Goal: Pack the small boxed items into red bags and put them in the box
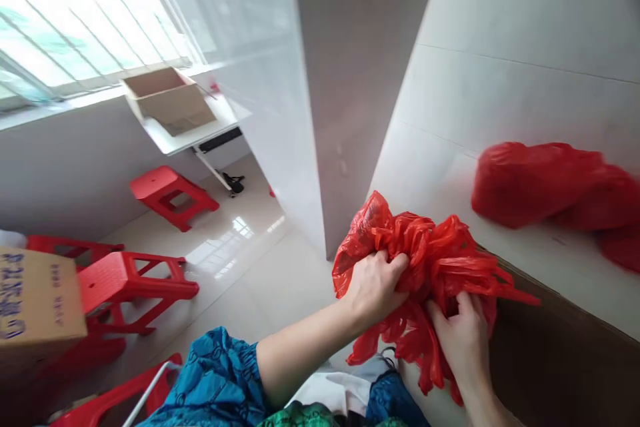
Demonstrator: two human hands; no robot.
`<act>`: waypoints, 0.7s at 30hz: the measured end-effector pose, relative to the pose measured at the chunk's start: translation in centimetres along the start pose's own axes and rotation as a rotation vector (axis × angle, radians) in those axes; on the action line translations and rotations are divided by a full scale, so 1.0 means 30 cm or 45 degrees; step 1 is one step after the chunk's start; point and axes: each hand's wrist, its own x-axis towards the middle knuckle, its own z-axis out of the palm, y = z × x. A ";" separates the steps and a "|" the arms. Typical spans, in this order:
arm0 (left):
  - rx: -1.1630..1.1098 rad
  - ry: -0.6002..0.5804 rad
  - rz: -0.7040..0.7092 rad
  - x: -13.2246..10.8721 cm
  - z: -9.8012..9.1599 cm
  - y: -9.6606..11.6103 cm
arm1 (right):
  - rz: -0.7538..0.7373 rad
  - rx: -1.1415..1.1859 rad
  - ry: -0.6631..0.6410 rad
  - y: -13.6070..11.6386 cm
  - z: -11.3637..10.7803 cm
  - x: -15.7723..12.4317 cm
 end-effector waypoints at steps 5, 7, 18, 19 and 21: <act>0.054 0.073 -0.400 -0.311 -0.194 -0.470 | -0.205 0.291 -0.340 -0.441 0.419 -0.106; 0.057 0.108 -0.567 -0.411 -0.246 -0.635 | -0.257 0.396 -0.481 -0.597 0.576 -0.142; 0.126 0.190 -1.017 -0.469 -0.514 -1.494 | -0.448 0.521 -0.930 -1.312 1.344 -0.023; 0.130 0.192 -1.037 -0.442 -0.558 -1.576 | -0.471 0.531 -0.944 -1.380 1.418 0.016; 0.125 0.191 -1.078 -0.380 -0.660 -1.737 | -0.518 0.554 -0.962 -1.520 1.561 0.103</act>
